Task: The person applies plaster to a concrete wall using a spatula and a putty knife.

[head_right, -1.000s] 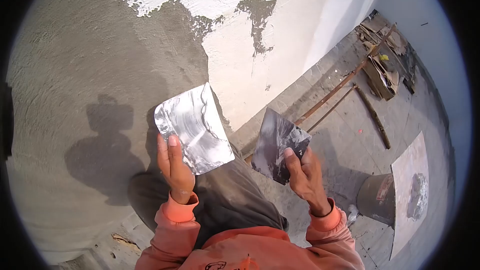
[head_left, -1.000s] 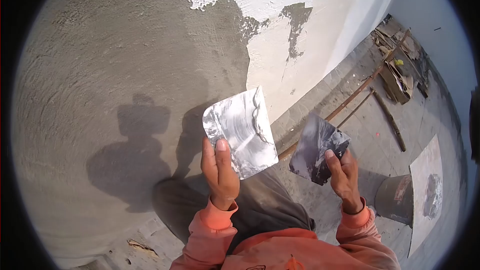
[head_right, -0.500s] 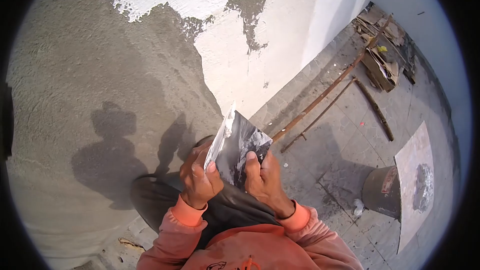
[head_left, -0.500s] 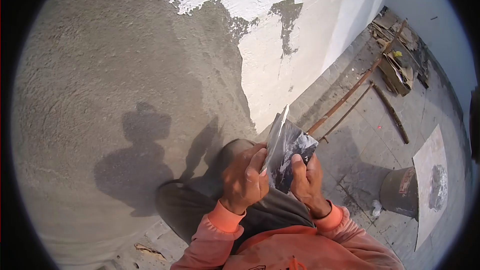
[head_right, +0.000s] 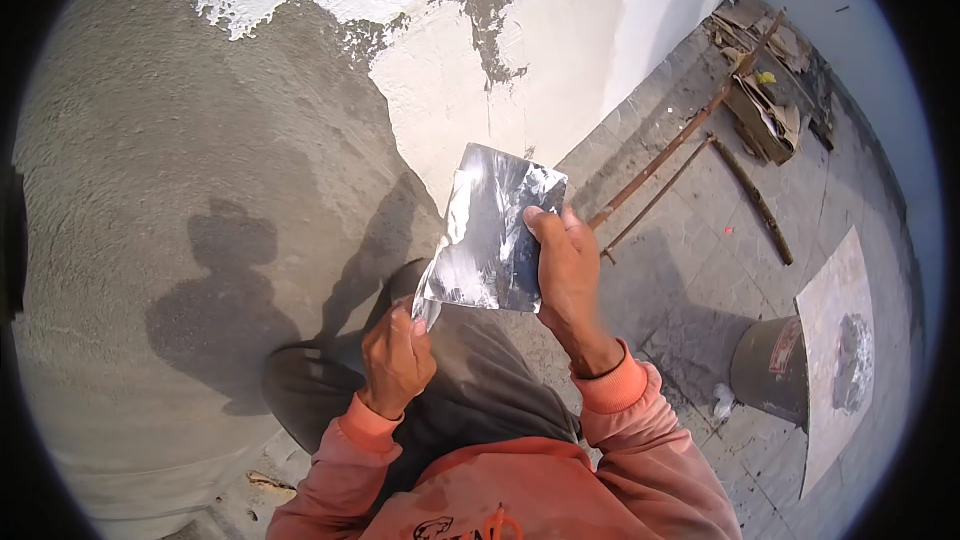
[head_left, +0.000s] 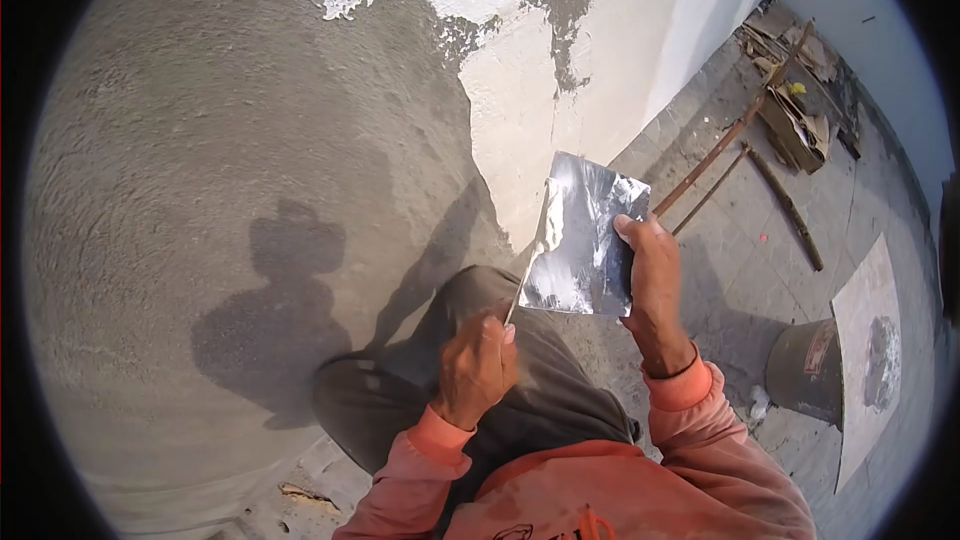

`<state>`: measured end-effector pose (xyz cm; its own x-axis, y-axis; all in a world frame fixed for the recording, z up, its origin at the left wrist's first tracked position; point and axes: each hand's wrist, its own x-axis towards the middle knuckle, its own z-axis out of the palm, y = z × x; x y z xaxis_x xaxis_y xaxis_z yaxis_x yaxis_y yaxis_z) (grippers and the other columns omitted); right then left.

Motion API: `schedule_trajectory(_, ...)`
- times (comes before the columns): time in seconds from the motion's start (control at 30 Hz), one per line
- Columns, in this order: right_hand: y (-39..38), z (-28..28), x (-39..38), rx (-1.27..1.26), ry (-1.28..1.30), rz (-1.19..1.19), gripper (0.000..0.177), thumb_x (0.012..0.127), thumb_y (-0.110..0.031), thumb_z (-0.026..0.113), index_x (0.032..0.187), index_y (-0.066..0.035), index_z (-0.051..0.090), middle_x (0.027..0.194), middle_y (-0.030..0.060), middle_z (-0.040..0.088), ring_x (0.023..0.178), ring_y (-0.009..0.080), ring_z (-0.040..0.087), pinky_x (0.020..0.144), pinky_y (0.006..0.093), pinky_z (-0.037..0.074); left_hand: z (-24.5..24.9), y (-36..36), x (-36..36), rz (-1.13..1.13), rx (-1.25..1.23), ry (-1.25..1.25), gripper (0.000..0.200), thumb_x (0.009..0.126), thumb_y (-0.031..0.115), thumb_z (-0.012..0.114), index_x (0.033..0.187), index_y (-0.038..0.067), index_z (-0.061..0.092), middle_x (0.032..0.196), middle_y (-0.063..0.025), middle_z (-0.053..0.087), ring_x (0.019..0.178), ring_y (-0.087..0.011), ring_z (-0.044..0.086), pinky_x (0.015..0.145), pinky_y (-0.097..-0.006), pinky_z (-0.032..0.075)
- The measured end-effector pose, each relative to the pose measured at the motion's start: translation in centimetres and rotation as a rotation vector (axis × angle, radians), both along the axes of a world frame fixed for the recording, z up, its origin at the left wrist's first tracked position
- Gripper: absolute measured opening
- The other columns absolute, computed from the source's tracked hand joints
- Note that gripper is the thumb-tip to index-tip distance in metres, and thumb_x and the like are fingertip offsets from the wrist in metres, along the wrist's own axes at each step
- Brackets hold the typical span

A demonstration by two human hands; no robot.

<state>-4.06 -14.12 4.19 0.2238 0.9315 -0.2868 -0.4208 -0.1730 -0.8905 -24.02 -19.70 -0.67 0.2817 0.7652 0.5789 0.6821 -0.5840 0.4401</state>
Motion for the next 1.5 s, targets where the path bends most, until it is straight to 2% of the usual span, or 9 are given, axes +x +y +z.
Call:
schedule_trajectory(0.2, 2.0, -0.3, 2.8, 0.191, 0.241, 0.029, 0.026, 0.089, -0.011, 0.050, 0.110, 0.005, 0.051, 0.092, 0.0092, 0.061, 0.074, 0.0150, 0.063, 0.068, 0.0293, 0.054, -0.6, -0.5, 0.2, 0.241, -0.279, -0.185, 0.013, 0.097, 0.009, 0.046, 0.094, -0.004, 0.049, 0.067, -0.0216, 0.053, 0.061, -0.0410, 0.055, 0.051, -0.0422, 0.040)
schedule_trajectory(0.3, 1.5, -1.5, 4.1, 0.187, 0.253, 0.047, 0.033, 0.087, -0.008, 0.048, 0.117, 0.006, 0.048, 0.098, 0.0114, 0.062, 0.080, 0.0177, 0.065, 0.074, 0.0313, 0.056, 0.0, 0.5, 0.8, 0.281, -0.325, -0.427, 0.028, 0.102, 0.020, 0.036, 0.090, -0.003, 0.047, 0.068, -0.0151, 0.048, 0.058, -0.0256, 0.043, 0.057, -0.0378, 0.038)
schedule_trajectory(0.33, 1.2, -2.0, 4.3, 0.176, 0.250, 0.042, 0.034, 0.087, -0.007, 0.047, 0.118, 0.006, 0.048, 0.099, 0.0117, 0.062, 0.081, 0.0177, 0.065, 0.074, 0.0314, 0.056, -0.1, 0.6, 0.4, 0.309, -0.403, -0.447, 0.033, 0.103, 0.023, 0.035, 0.095, -0.005, 0.050, 0.075, -0.0129, 0.053, 0.068, -0.0187, 0.045, 0.064, -0.0346, 0.040)
schedule_trajectory(0.5, -0.1, -5.7, 5.2, 0.060, 0.302, 0.003, 0.037, 0.086, -0.004, 0.045, 0.122, 0.007, 0.047, 0.103, 0.0124, 0.062, 0.083, 0.0183, 0.065, 0.078, 0.0324, 0.055, -0.1, 1.4, 0.3, 0.352, -0.474, -0.661, 0.032, 0.104, 0.024, 0.036, 0.100, -0.003, 0.052, 0.083, -0.0098, 0.054, 0.076, -0.0162, 0.044, 0.071, -0.0301, 0.040)
schedule_trajectory(0.77, 6.2, -24.7, 8.2, -0.050, 0.301, 0.018, 0.022, 0.086, -0.001, 0.053, 0.108, 0.003, 0.054, 0.096, 0.0082, 0.061, 0.080, 0.0192, 0.063, 0.076, 0.0354, 0.055, 0.0, -0.3, -3.7, 0.280, -0.741, -1.095, 0.032, 0.102, 0.026, 0.041, 0.112, -0.001, 0.056, 0.101, -0.0033, 0.059, 0.092, -0.0099, 0.050, 0.086, -0.0252, 0.039)
schedule_trajectory(0.97, 15.4, -34.8, 7.6, -0.115, 0.058, -0.137, 0.009, 0.081, -0.004, 0.056, 0.089, -0.002, 0.055, 0.072, -0.0002, 0.051, 0.059, 0.0124, 0.049, 0.053, 0.0305, 0.043, -2.2, -1.9, -9.6, 0.326, -0.891, -1.131, 0.033, 0.101, 0.027, 0.044, 0.117, 0.000, 0.055, 0.107, -0.0048, 0.060, 0.096, -0.0106, 0.055, 0.087, -0.0269, 0.043)
schedule_trajectory(1.07, 18.5, -37.7, 7.7, -0.173, -0.005, -0.128, 0.017, 0.081, -0.007, 0.058, 0.096, -0.002, 0.054, 0.081, 0.0041, 0.053, 0.071, 0.0183, 0.055, 0.062, 0.0386, 0.048, -3.1, -2.0, -10.6, 0.316, -0.887, -1.231, 0.034, 0.101, 0.027, 0.044, 0.118, 0.000, 0.054, 0.106, -0.0048, 0.061, 0.094, -0.0112, 0.057, 0.085, -0.0267, 0.045)
schedule_trajectory(1.37, 22.5, -37.4, 7.4, -0.205, -0.041, -0.092, 0.016, 0.081, -0.006, 0.054, 0.096, 0.000, 0.054, 0.083, 0.0064, 0.056, 0.071, 0.0218, 0.059, 0.064, 0.0424, 0.052, -3.7, -1.9, -10.4, 0.248, -0.887, -1.359, 0.034, 0.100, 0.025, 0.044, 0.119, -0.001, 0.054, 0.110, -0.0060, 0.061, 0.098, -0.0133, 0.058, 0.087, -0.0278, 0.044)
schedule_trajectory(1.5, 22.1, -29.3, 5.8, -0.158, -0.069, -0.029, 0.020, 0.083, -0.007, 0.052, 0.099, 0.005, 0.055, 0.089, 0.0118, 0.061, 0.075, 0.0260, 0.063, 0.067, 0.0438, 0.056, -3.9, -2.3, -10.7, 0.211, -0.864, -1.400, 0.031, 0.100, 0.022, 0.044, 0.119, -0.001, 0.054, 0.111, -0.0062, 0.061, 0.099, -0.0138, 0.058, 0.089, -0.0281, 0.043)
